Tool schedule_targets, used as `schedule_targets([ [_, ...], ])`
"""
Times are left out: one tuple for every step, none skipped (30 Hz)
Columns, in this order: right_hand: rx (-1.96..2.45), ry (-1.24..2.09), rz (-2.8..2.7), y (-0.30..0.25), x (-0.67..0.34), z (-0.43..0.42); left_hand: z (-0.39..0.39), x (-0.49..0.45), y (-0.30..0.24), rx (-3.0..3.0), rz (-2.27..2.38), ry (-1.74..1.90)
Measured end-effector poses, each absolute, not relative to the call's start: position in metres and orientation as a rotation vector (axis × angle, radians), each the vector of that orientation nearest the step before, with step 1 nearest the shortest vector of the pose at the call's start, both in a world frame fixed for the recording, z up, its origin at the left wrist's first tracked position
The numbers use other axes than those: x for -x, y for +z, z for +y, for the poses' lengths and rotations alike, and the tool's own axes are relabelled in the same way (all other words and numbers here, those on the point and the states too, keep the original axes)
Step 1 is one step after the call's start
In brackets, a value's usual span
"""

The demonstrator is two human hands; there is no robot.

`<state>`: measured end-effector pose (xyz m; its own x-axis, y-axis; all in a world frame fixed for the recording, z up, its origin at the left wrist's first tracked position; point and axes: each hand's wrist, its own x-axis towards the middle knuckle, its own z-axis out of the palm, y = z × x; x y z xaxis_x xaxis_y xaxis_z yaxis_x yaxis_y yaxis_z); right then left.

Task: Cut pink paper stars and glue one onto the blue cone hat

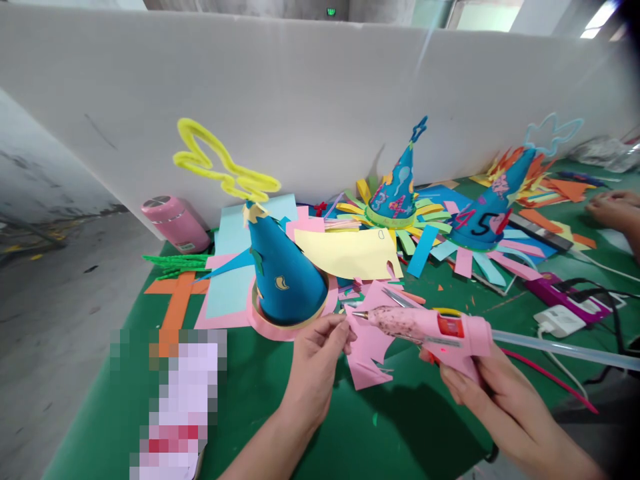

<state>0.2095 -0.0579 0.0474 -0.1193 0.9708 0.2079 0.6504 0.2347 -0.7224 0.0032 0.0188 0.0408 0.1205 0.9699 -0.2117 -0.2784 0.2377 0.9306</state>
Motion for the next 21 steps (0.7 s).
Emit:
schedule_targets([
  [1.487,0.600,-1.846,0.0478,-0.2099,-0.0579,0.0191,-0.0032,0.0406,-0.871,1.030,1.105],
  [1.488,0.584,-1.847,0.0481,-0.2105,-0.0580,0.0194,-0.0032,0.0404,-0.870,1.030,1.107],
  [1.488,0.567,-1.851,0.0483,-0.2114,-0.0582,0.0197,-0.0032,0.0401,-0.868,1.031,1.111],
  [1.497,0.555,-1.859,0.0482,-0.2124,-0.0585,0.0200,-0.0031,0.0398,-0.865,1.031,1.115],
  [1.510,0.548,-1.872,0.0480,-0.2134,-0.0589,0.0202,-0.0030,0.0395,-0.862,1.031,1.119],
  [1.518,0.536,-1.884,0.0476,-0.2145,-0.0595,0.0204,-0.0029,0.0394,-0.861,1.033,1.121],
  [1.529,0.532,-1.894,0.0470,-0.2154,-0.0603,0.0205,-0.0027,0.0394,-0.860,1.034,1.122],
  [1.544,0.530,-1.898,0.0462,-0.2162,-0.0611,0.0205,-0.0026,0.0394,-0.861,1.034,1.123],
  [1.558,0.532,-1.900,0.0454,-0.2168,-0.0620,0.0204,-0.0025,0.0395,-0.862,1.035,1.122],
  [1.568,0.534,-1.902,0.0446,-0.2172,-0.0628,0.0204,-0.0024,0.0396,-0.862,1.035,1.121],
  [1.574,0.539,-1.906,0.0440,-0.2174,-0.0635,0.0203,-0.0024,0.0398,-0.861,1.034,1.121],
  [1.580,0.546,-1.912,0.0436,-0.2172,-0.0639,0.0202,-0.0024,0.0399,-0.861,1.032,1.120],
  [1.577,0.552,-1.917,0.0436,-0.2166,-0.0639,0.0200,-0.0025,0.0401,-0.859,1.031,1.120],
  [1.566,0.554,-1.920,0.0441,-0.2156,-0.0634,0.0199,-0.0027,0.0403,-0.858,1.030,1.119],
  [1.551,0.564,-1.920,0.0449,-0.2143,-0.0627,0.0197,-0.0029,0.0404,-0.858,1.029,1.118],
  [1.531,0.577,-1.917,0.0460,-0.2128,-0.0616,0.0195,-0.0031,0.0405,-0.861,1.028,1.117],
  [1.512,0.594,-1.909,0.0473,-0.2112,-0.0604,0.0193,-0.0033,0.0405,-0.864,1.027,1.115],
  [1.494,0.607,-1.896,0.0484,-0.2099,-0.0593,0.0192,-0.0035,0.0404,-0.868,1.024,1.113],
  [1.485,0.616,-1.884,0.0493,-0.2090,-0.0583,0.0191,-0.0037,0.0403,-0.873,1.021,1.110],
  [1.481,0.614,-1.872,0.0498,-0.2085,-0.0576,0.0190,-0.0037,0.0400,-0.878,1.016,1.107],
  [1.487,0.605,-1.864,0.0499,-0.2087,-0.0572,0.0189,-0.0038,0.0398,-0.881,1.012,1.105],
])
